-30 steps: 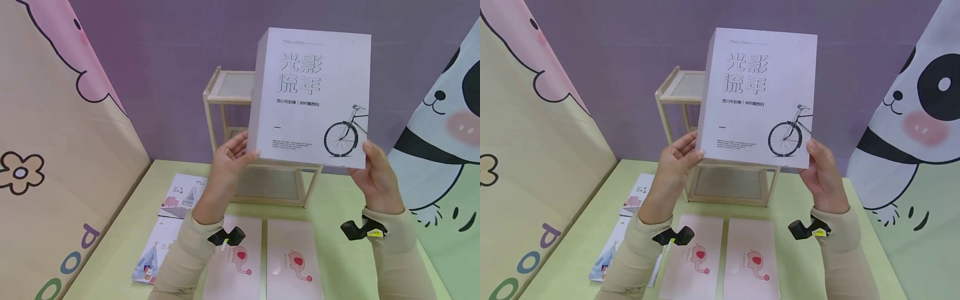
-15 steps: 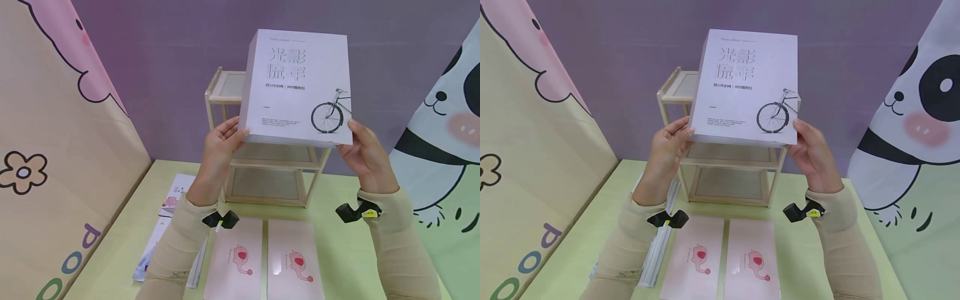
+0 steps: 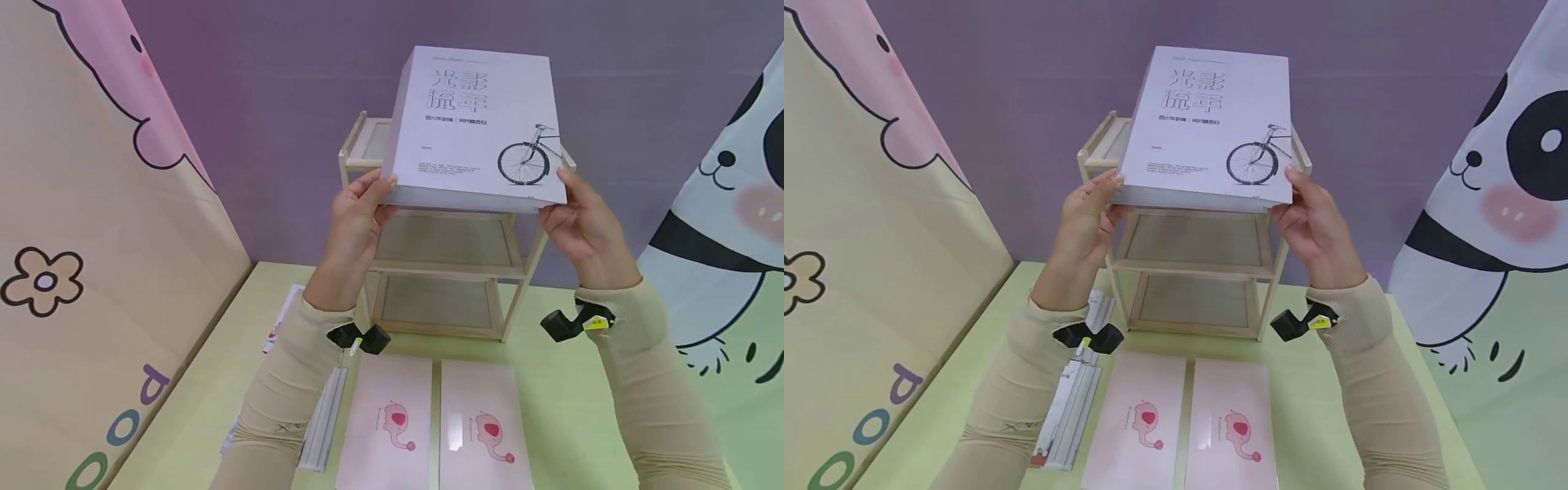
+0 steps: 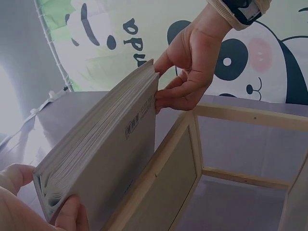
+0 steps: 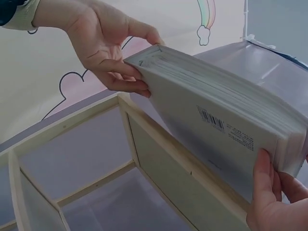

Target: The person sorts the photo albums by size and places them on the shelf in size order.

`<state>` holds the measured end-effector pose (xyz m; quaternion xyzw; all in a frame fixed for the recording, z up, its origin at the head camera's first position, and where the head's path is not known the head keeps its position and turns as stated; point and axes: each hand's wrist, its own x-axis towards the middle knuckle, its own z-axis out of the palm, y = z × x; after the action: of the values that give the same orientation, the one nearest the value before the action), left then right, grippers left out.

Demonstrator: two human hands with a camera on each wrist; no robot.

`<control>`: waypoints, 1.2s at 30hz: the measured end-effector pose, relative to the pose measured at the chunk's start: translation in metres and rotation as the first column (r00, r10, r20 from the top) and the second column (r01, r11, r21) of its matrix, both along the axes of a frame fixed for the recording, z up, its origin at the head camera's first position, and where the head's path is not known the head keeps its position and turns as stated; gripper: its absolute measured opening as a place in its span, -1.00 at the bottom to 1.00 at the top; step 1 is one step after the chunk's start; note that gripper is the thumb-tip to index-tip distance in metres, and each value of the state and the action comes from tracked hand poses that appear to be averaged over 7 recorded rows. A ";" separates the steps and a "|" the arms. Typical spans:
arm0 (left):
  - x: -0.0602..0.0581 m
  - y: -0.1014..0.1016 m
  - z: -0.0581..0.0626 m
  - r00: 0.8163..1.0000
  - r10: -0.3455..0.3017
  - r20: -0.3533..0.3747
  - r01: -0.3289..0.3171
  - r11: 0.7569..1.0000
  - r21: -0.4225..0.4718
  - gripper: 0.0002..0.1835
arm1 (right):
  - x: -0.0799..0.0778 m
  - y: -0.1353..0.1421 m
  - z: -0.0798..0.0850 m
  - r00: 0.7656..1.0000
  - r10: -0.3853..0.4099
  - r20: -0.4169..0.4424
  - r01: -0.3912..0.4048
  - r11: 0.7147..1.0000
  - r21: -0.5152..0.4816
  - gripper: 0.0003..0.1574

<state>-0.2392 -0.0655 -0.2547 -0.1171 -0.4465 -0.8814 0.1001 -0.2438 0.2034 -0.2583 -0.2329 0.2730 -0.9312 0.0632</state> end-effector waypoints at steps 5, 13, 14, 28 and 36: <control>-0.004 -0.004 0.005 1.000 -0.014 0.013 0.013 0.999 0.035 -0.93 | -0.003 -0.005 0.011 0.998 -0.009 0.066 0.012 0.998 -0.054 -0.71; -0.009 -0.006 0.012 0.997 0.002 0.075 -0.004 0.999 0.032 -0.94 | -0.003 -0.008 0.023 0.988 -0.052 0.147 0.058 0.998 -0.037 -0.69; -0.009 -0.006 0.013 0.997 0.005 0.079 -0.008 0.999 0.031 -0.94 | -0.003 -0.008 0.024 0.986 -0.049 0.157 0.055 0.998 -0.040 -0.69; -0.016 -0.001 0.023 0.990 0.013 0.138 -0.024 0.997 0.079 -0.93 | -0.006 -0.012 0.035 0.979 -0.100 0.177 0.108 0.993 -0.039 -0.75; -0.018 -0.006 0.027 0.981 0.027 0.192 -0.041 0.997 0.069 -0.93 | -0.006 -0.018 0.042 0.986 -0.111 0.125 0.114 0.993 -0.014 -0.70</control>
<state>-0.2575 -0.0719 -0.2277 -0.0209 -0.4236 -0.9024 0.0762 -0.2494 0.1859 -0.2160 -0.1593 0.2713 -0.9489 0.0247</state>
